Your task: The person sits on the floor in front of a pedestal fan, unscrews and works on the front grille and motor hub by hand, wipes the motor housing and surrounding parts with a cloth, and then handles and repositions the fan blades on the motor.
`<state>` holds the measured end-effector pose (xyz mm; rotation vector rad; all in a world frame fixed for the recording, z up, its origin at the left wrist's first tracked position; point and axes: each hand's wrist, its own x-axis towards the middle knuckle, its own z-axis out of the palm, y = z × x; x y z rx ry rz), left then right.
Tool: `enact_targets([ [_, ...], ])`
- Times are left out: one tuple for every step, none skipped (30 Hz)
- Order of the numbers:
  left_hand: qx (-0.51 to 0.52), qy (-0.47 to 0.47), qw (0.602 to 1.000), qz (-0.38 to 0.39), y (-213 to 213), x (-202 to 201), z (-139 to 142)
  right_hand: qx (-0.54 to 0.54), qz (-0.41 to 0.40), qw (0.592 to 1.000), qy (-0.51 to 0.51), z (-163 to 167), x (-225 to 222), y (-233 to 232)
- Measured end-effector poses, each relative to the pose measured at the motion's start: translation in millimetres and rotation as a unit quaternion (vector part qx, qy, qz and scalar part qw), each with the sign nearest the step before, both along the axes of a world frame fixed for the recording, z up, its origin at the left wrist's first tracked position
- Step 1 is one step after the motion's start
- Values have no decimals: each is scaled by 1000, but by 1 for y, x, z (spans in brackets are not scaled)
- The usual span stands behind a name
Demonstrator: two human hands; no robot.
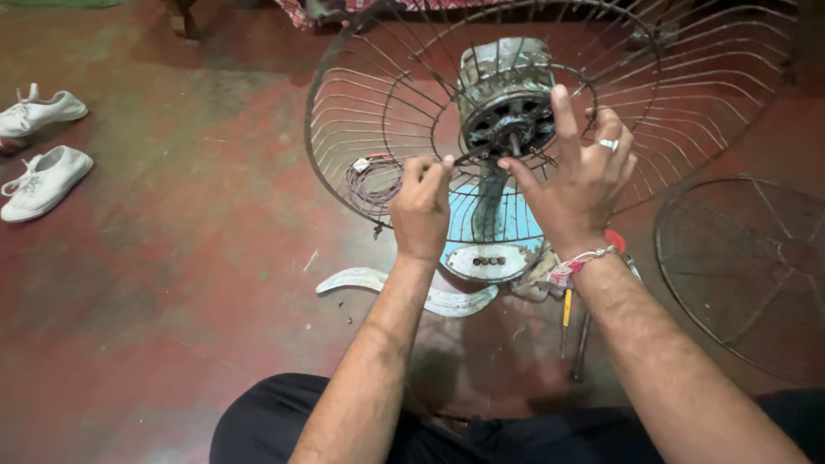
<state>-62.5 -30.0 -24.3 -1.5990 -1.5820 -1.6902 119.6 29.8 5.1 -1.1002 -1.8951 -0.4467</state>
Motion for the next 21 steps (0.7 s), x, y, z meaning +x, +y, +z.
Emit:
enact_targets([
  [2, -9, 1000, 0, 0, 0, -1, -9, -3, 1000, -2, 2, 0, -2],
  [5, -16, 1000, 1, -1, 0, -1, -16, -5, 1000, -2, 4, -1, -3],
  [9, -23, 1000, 4, 0, 0, -2, -23, -5, 1000, -2, 5, -2, -3],
  [13, -21, 1000, 4, 0, 1, -2, -21, 0, 1000, 5, 6, -2, -4],
  [17, -18, 1000, 5, 0, 2, -2, -19, 6, 1000, 13, 7, -3, -5],
  [23, -13, 1000, 7, 1, 2, -2, -15, 13, 1000, 23, 8, -4, -5],
  [30, -15, 999, 6, 2, 2, -2, -9, 22, 999, 29, 8, -4, -5],
  [36, -18, 999, 3, 3, 2, -1, -3, 30, 999, 33, 8, -4, -5],
  [40, -22, 999, -1, 4, 2, -1, 2, 36, 999, 37, 8, -4, -6],
  [28, -22, 999, 0, 3, 2, -1, -6, 35, 999, 35, 8, -4, -6],
  [15, -23, 1000, 1, 3, 2, -1, -14, 35, 999, 34, 8, -4, -6],
  [5, -22, 1000, 2, 3, 1, -1, -20, 34, 999, 33, 8, -4, -6],
  [4, -25, 1000, -4, 3, 1, -1, -14, 33, 999, 34, 8, -4, -6],
  [4, -29, 1000, -9, 2, 2, -1, -9, 32, 999, 34, 8, -4, -6],
  [3, -31, 999, -13, 1, 2, 0, -5, 33, 999, 35, 8, -4, -5],
  [7, -27, 1000, -11, 0, 2, 0, -7, 33, 999, 38, 8, -4, -5],
  [11, -25, 1000, -9, 0, 2, 1, -9, 33, 999, 39, 8, -3, -5],
  [14, -22, 1000, -5, 0, 2, 1, -11, 36, 998, 40, 8, -4, -5],
  [27, -34, 999, -10, -1, 2, 2, -13, 40, 998, 39, 8, -3, -5],
  [42, -45, 998, -16, 1, 2, 3, -13, 42, 998, 40, 8, -3, -5],
  [57, -56, 996, -24, 3, 2, 4, -12, 44, 998, 39, 8, -3, -4],
])
